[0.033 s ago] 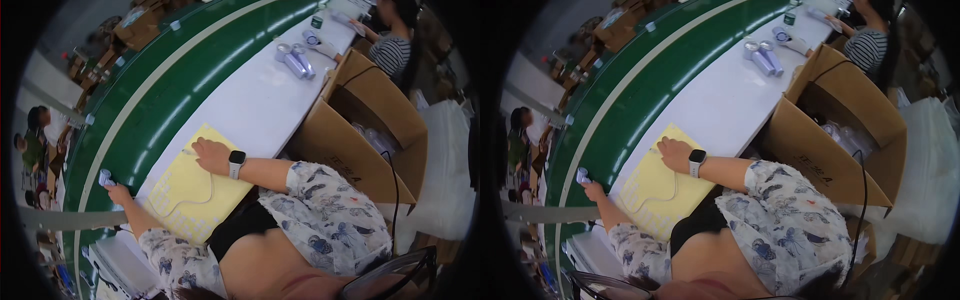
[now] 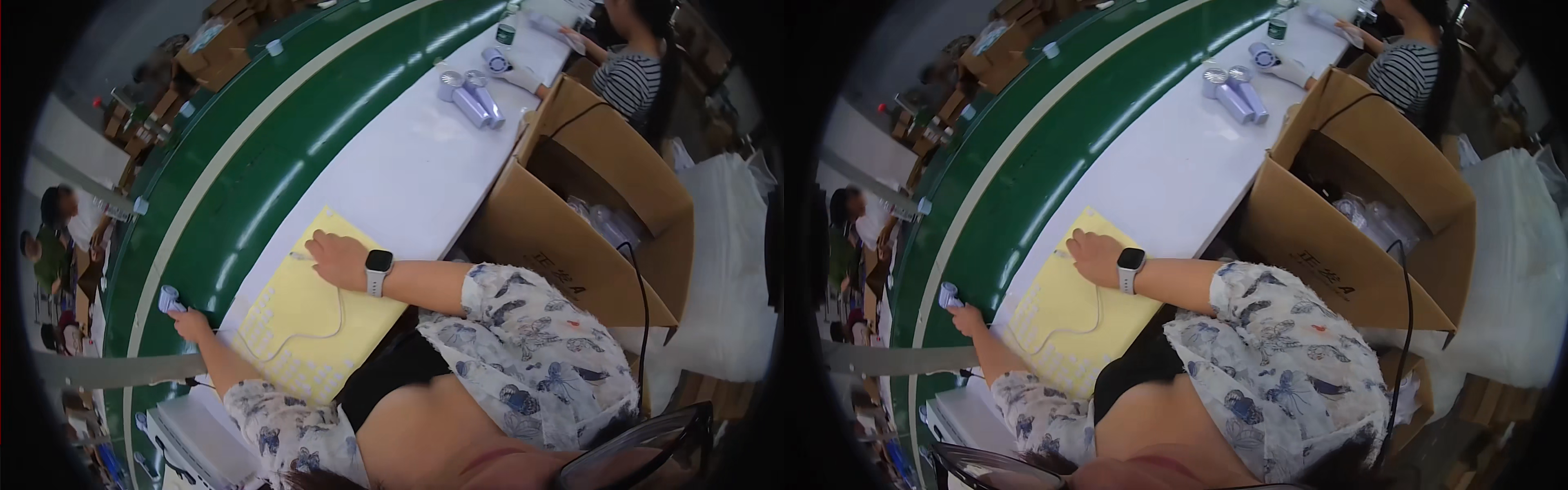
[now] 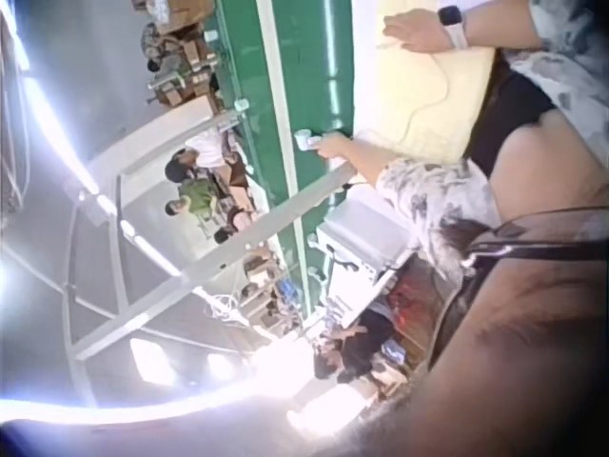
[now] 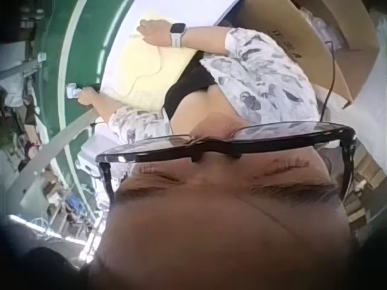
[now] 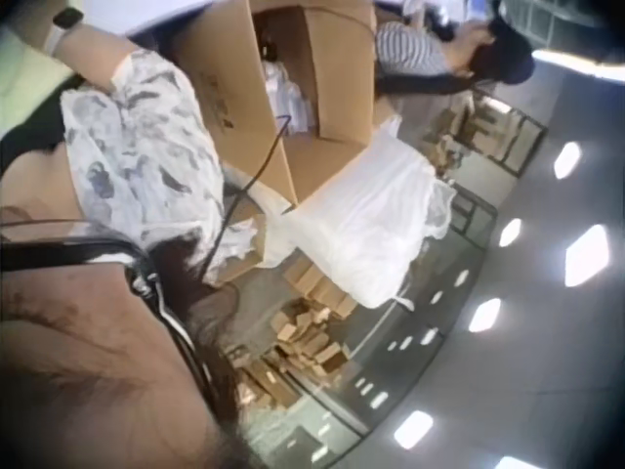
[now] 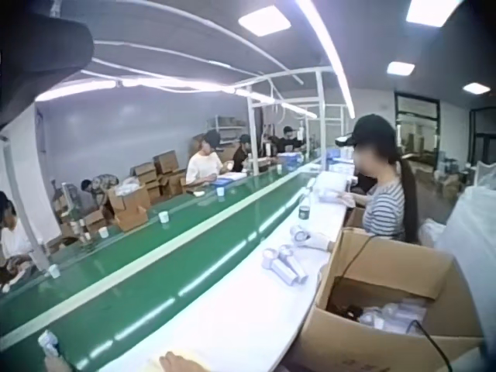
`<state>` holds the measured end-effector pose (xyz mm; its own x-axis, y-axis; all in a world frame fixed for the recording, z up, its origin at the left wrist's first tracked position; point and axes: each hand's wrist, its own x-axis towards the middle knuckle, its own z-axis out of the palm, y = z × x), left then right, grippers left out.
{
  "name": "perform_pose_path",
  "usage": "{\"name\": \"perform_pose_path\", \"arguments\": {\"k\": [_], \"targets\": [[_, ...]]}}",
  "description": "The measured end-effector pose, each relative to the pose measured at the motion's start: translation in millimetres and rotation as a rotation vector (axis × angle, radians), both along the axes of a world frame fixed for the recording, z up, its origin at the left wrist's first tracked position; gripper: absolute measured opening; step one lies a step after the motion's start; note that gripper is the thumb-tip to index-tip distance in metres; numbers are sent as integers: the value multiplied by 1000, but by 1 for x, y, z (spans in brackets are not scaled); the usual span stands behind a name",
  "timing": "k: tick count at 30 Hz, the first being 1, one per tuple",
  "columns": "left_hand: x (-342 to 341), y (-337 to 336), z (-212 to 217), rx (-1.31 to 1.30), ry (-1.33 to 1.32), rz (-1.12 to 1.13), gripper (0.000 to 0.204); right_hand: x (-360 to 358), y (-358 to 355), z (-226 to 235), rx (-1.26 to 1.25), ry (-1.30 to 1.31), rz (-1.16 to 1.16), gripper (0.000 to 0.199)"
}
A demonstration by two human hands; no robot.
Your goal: Assembling handheld portable fans and preparing packaging at a production line station.
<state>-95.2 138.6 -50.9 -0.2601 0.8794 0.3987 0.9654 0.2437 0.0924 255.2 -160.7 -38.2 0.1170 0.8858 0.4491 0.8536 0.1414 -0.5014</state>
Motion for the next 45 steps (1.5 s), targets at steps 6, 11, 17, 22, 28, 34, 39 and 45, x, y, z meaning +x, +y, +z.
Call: {"name": "perform_pose_path", "arguments": {"k": [6, 11, 17, 22, 28, 34, 39, 45], "targets": [[-44, 9, 32, 12, -1402, -398, 51, -5, 0, -3, -75, 23, 68, 16], [78, -157, 112, -359, -1847, -806, 53, 23, -3, 0, -146, 514, -50, 17], [154, -321, 135, -543, -2147, -1103, 64, 48, -20, 49, -131, 1106, 202, 25], [162, -315, 119, -561, -2455, -936, 47, 29, -72, 102, -214, 1222, 462, 30], [193, -314, 113, -479, -2422, -879, 40, -13, -106, 94, -404, 1134, 601, 30], [208, -319, 111, -455, -2350, -927, 45, -16, -108, 87, -419, 1108, 576, 31], [205, -325, 106, -379, -2200, -937, 47, -17, -112, 83, -449, 1124, 549, 31], [214, -329, 100, -177, -1802, -1060, 49, -22, -115, 76, -439, 1272, 540, 29]]}}
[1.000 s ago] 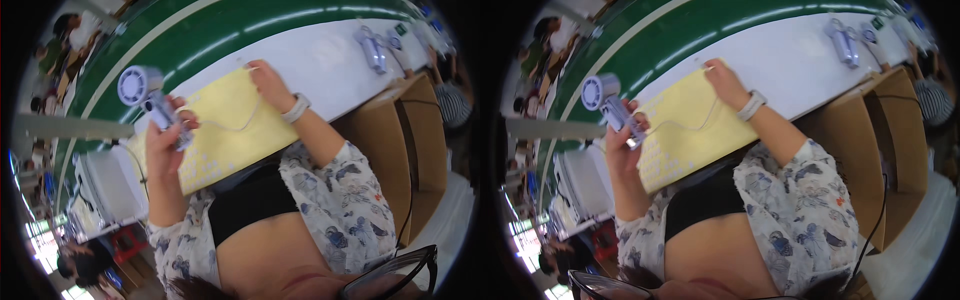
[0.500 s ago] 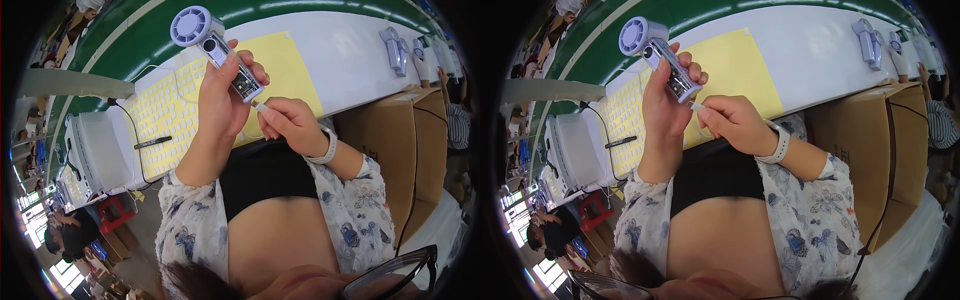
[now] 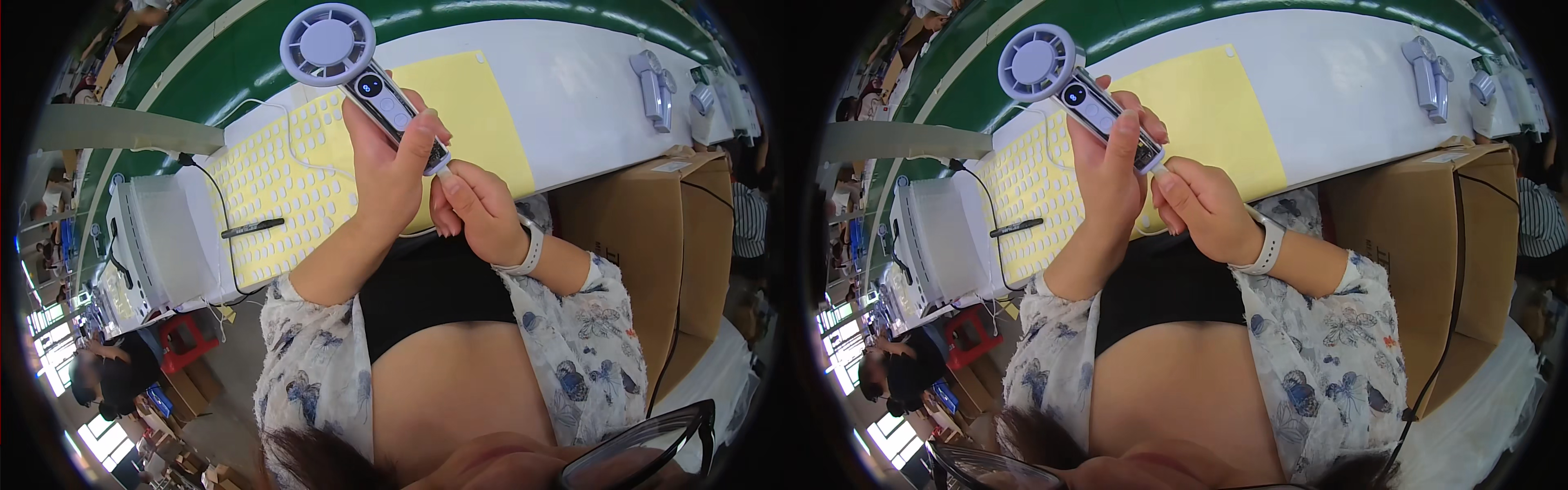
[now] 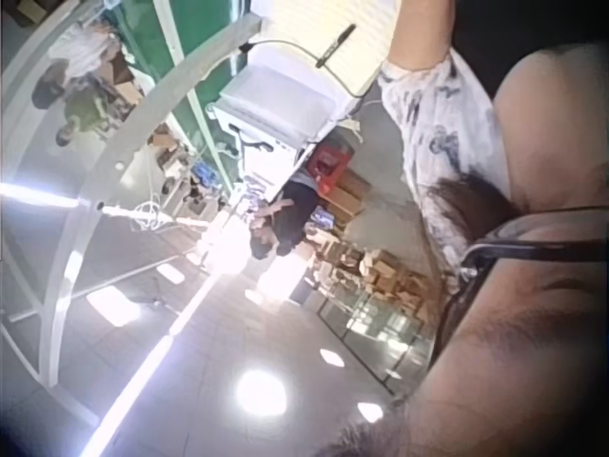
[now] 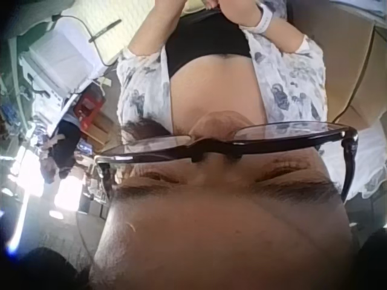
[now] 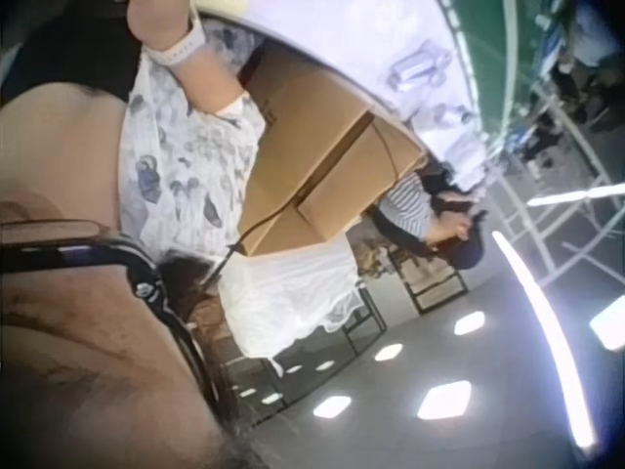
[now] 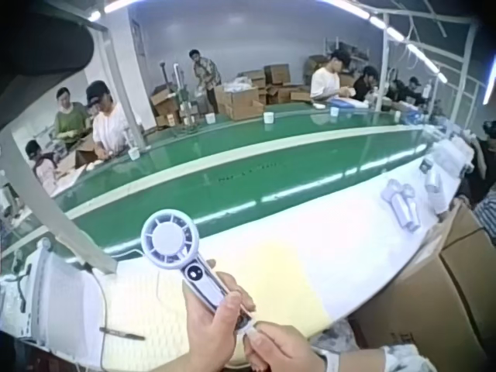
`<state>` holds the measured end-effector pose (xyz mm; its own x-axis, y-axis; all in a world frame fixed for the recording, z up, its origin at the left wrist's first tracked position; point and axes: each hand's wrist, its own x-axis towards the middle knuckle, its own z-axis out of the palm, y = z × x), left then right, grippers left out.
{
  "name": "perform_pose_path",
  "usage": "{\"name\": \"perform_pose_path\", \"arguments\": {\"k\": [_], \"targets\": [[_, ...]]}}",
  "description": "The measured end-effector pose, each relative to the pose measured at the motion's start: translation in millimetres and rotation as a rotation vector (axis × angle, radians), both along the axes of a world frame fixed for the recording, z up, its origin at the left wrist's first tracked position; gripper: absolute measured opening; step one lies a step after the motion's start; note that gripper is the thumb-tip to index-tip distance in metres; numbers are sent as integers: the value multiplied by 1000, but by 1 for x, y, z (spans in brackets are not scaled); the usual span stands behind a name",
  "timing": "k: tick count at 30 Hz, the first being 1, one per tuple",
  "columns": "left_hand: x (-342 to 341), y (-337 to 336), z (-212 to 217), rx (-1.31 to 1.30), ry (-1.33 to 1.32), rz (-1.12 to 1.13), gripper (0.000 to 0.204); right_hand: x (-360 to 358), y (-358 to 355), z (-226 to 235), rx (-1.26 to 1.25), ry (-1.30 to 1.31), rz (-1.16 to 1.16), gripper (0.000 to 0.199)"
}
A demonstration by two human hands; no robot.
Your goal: Assembling handheld portable fans and preparing packaging at a production line station.
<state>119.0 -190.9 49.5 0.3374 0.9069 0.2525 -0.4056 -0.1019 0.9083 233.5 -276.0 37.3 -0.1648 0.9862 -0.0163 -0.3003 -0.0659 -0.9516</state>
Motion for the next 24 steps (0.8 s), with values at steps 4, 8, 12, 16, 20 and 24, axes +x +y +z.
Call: {"name": "perform_pose_path", "arguments": {"k": [4, 8, 12, 16, 20, 24], "targets": [[-3, 4, 3, -39, -7, -34, 48, 2, 4, -1, 12, -22, 14, 29], [-6, 6, 5, -123, -7, -91, 48, 3, 10, -1, 73, -76, -27, 28], [-7, 8, 2, -119, 10, -97, 52, 5, 15, -1, 136, -188, -51, 25], [-9, 6, 3, -106, 14, -100, 54, 4, 14, 0, 156, -200, -71, 23], [-9, 6, 1, -120, 7, -112, 55, 6, 15, 0, 142, -239, -66, 21], [-9, 6, 1, -126, 15, -117, 55, 5, 15, -3, 114, -232, -93, 16]]}}
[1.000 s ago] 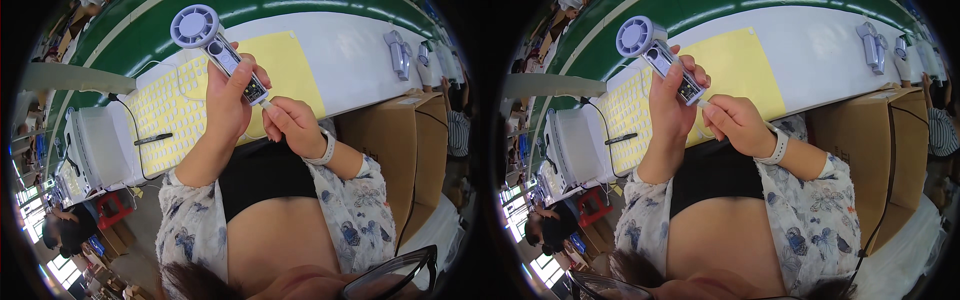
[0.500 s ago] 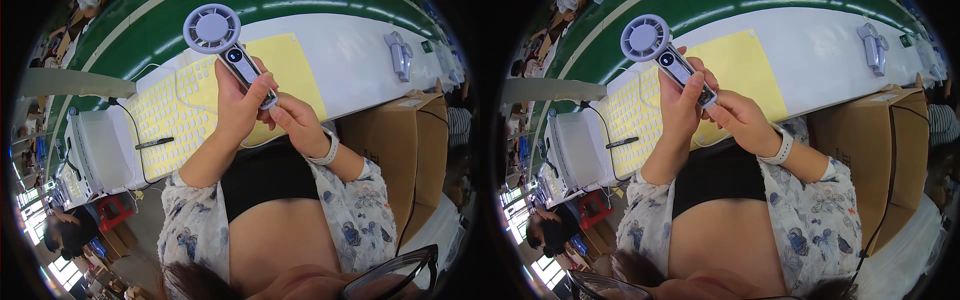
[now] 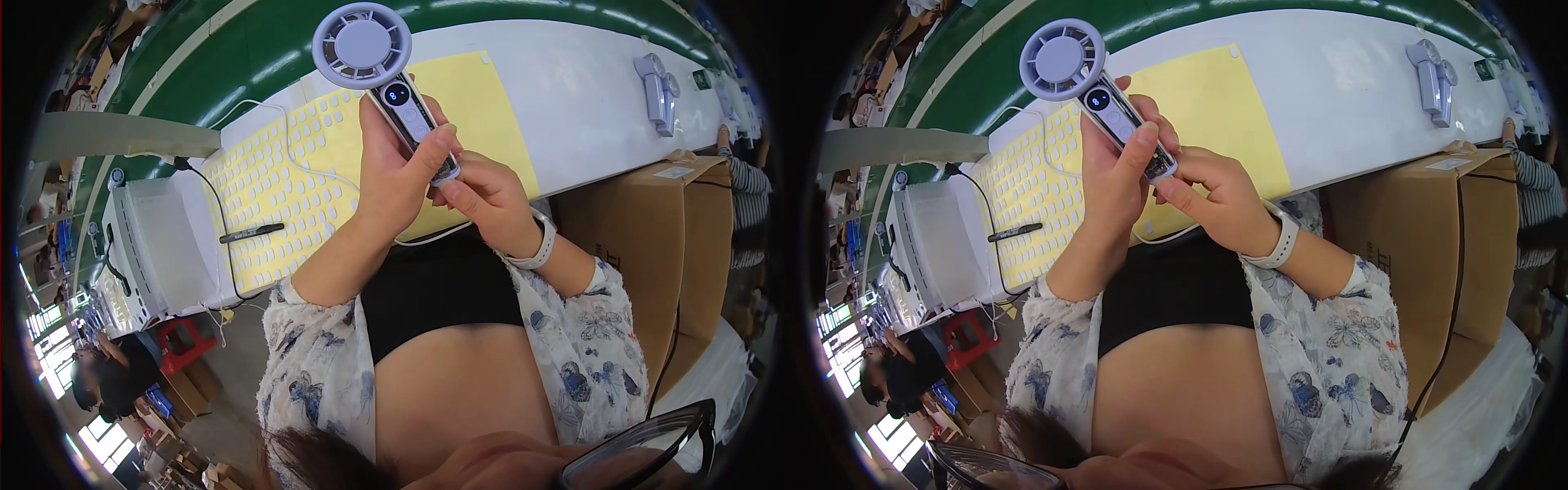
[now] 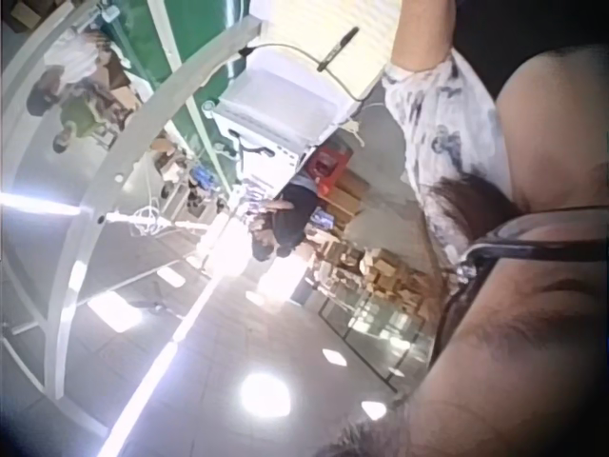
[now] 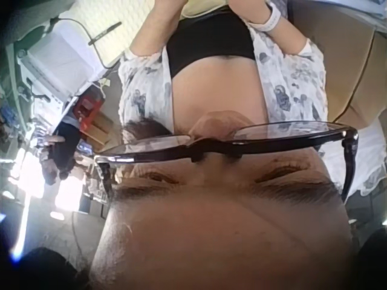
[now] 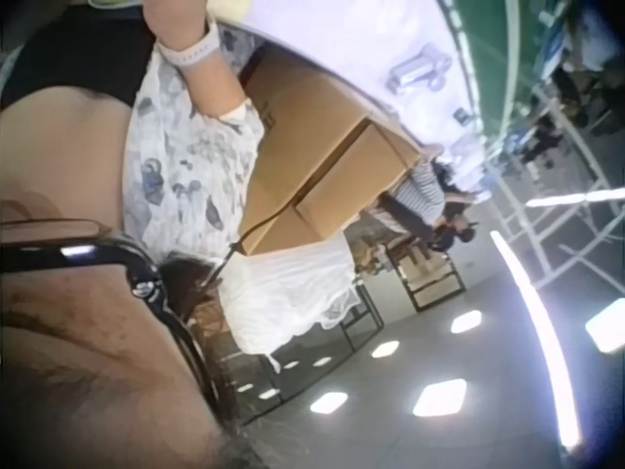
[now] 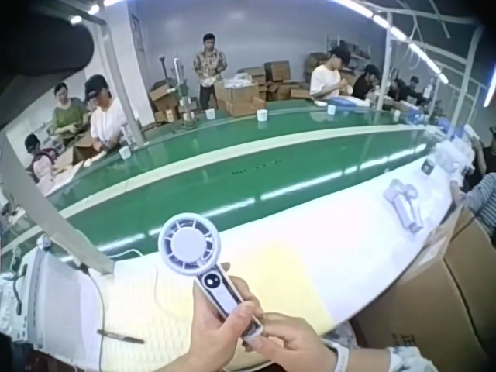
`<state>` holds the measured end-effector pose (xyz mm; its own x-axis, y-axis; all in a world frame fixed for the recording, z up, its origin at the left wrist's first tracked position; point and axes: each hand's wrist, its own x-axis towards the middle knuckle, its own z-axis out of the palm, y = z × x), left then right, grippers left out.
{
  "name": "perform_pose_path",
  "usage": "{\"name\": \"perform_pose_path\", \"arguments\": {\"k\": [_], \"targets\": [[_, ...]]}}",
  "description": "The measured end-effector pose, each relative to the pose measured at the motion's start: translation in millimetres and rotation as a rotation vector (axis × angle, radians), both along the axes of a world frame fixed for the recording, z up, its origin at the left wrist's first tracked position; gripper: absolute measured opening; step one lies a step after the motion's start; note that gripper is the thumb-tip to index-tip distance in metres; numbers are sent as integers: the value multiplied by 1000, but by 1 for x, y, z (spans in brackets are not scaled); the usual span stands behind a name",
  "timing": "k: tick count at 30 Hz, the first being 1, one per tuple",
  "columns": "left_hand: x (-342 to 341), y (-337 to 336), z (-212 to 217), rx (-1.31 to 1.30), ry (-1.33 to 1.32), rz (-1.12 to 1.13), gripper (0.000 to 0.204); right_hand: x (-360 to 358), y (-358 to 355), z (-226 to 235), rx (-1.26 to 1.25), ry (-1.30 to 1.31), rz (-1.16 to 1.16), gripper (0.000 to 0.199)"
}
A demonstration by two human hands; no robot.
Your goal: Assembling handheld portable fans and preparing packaging at a production line station.
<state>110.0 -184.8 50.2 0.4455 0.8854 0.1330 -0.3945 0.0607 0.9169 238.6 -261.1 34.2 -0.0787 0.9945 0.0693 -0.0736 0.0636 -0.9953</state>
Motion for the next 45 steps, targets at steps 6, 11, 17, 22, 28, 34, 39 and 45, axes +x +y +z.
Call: {"name": "perform_pose_path", "arguments": {"k": [6, 11, 17, 22, 28, 34, 39, 45], "targets": [[5, 2, -8, -126, -273, -74, 48, 9, 1, -2, 18, -49, 41, 19], [6, 10, -19, -419, -438, -14, 45, 13, 3, -10, 342, -93, 107, 18], [0, 7, -18, -191, -277, -215, 46, 40, 24, -4, 418, -496, -304, 26], [1, -6, -14, -129, -140, -428, 50, 30, 19, 3, 106, 123, -86, 49], [4, -11, -12, -117, 90, -496, 52, 29, 13, 8, -66, 185, 26, 49], [5, -12, -14, -176, 46, -525, 50, 28, 13, 6, -54, 235, 9, 51], [6, -10, -18, -277, 1, -557, 49, 26, 10, 2, -102, 217, -32, 53], [5, -9, -16, -369, -73, -572, 50, 24, 10, 0, -86, 202, -40, 52]]}}
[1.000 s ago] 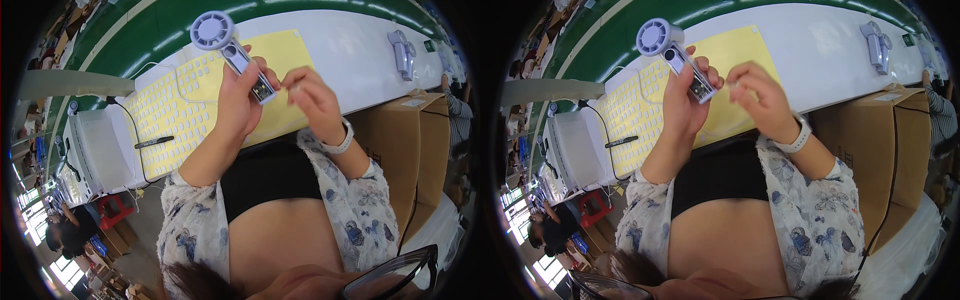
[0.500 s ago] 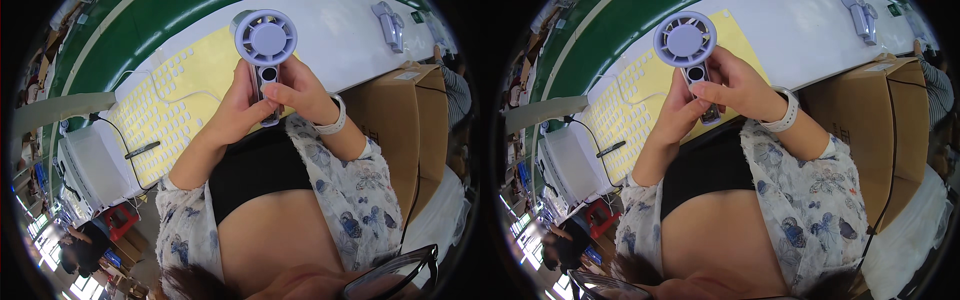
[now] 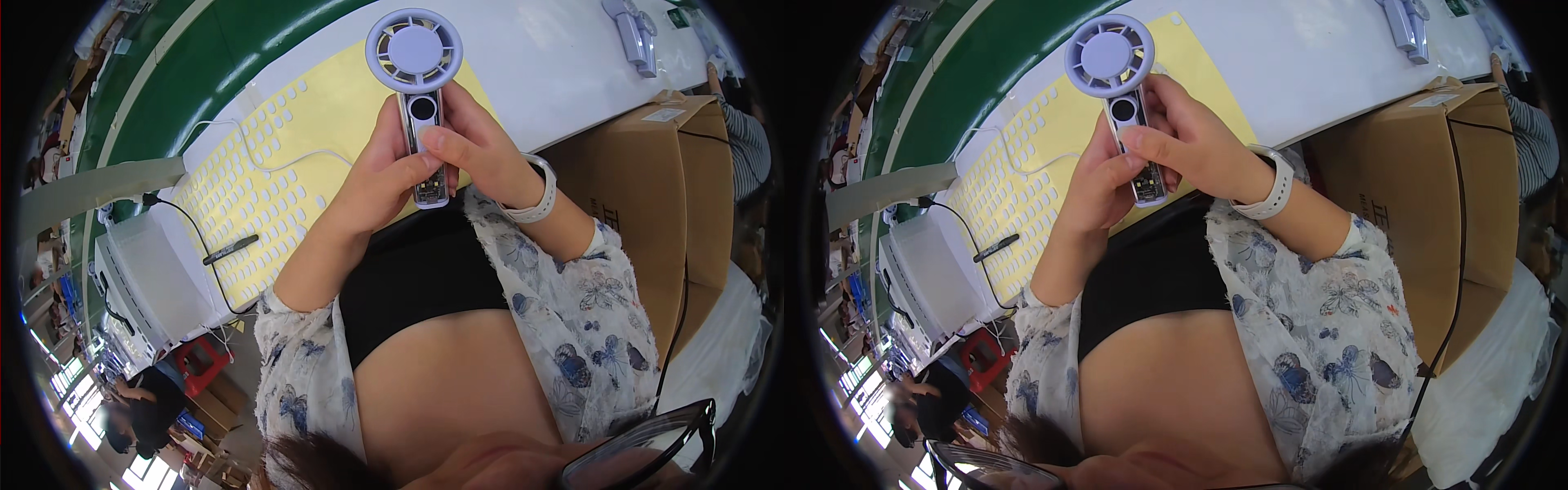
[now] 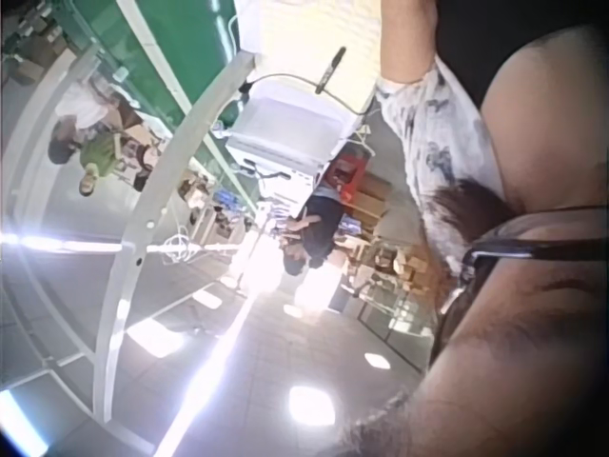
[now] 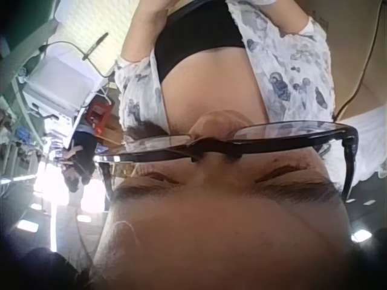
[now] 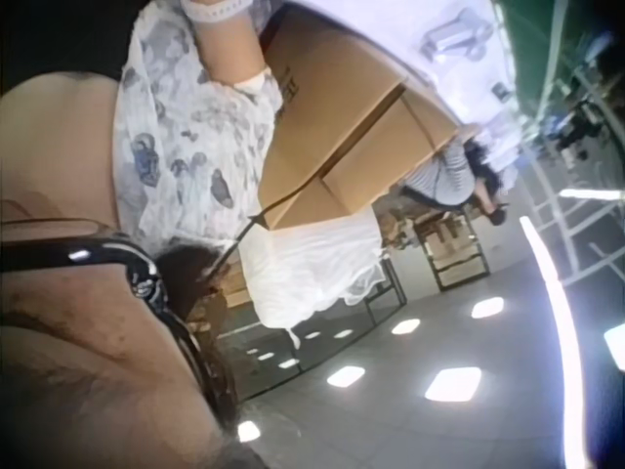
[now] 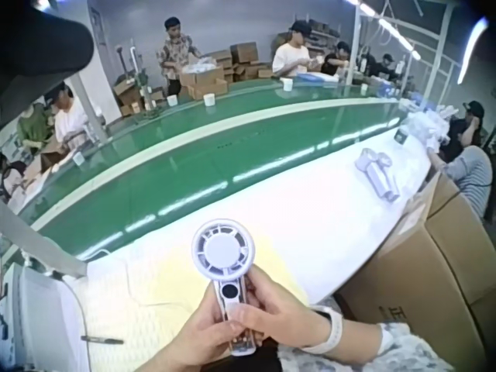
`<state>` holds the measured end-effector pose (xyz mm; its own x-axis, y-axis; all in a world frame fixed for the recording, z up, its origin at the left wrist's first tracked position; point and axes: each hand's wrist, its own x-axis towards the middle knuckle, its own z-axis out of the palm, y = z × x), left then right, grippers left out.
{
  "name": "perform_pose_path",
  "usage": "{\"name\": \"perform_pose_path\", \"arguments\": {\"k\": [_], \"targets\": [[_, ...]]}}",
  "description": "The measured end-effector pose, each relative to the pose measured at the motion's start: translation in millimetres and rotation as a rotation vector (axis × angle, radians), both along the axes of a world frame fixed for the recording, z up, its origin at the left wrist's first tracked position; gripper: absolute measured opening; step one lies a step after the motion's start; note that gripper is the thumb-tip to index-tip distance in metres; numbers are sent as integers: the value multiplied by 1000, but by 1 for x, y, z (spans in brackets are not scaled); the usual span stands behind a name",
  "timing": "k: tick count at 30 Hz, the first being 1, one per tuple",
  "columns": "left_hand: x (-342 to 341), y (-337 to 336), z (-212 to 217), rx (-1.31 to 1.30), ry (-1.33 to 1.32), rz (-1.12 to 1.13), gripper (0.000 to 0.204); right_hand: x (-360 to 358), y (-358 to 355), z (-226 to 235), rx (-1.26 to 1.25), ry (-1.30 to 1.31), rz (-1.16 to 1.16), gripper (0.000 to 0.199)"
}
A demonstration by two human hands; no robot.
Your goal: Assembling handheld portable fans and preparing packaging at a production line station.
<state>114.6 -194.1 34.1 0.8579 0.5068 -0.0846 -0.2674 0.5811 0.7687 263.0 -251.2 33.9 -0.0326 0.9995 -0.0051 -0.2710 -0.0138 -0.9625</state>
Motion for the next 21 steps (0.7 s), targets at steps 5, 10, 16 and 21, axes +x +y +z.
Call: {"name": "perform_pose_path", "arguments": {"k": [5, 10, 16, 21], "targets": [[1, -1, 3, -30, 11, 3, 50, -2, 0, -1, 28, 6, -26, 52], [2, -2, 4, -32, 40, 15, 49, -3, -1, 3, -12, 8, -37, 52], [4, -3, 2, -8, 52, 22, 46, -6, -1, 1, 7, 25, -87, 50], [2, -4, 2, -14, 71, 14, 51, -1, -3, 4, -40, 5, -25, 53]]}}
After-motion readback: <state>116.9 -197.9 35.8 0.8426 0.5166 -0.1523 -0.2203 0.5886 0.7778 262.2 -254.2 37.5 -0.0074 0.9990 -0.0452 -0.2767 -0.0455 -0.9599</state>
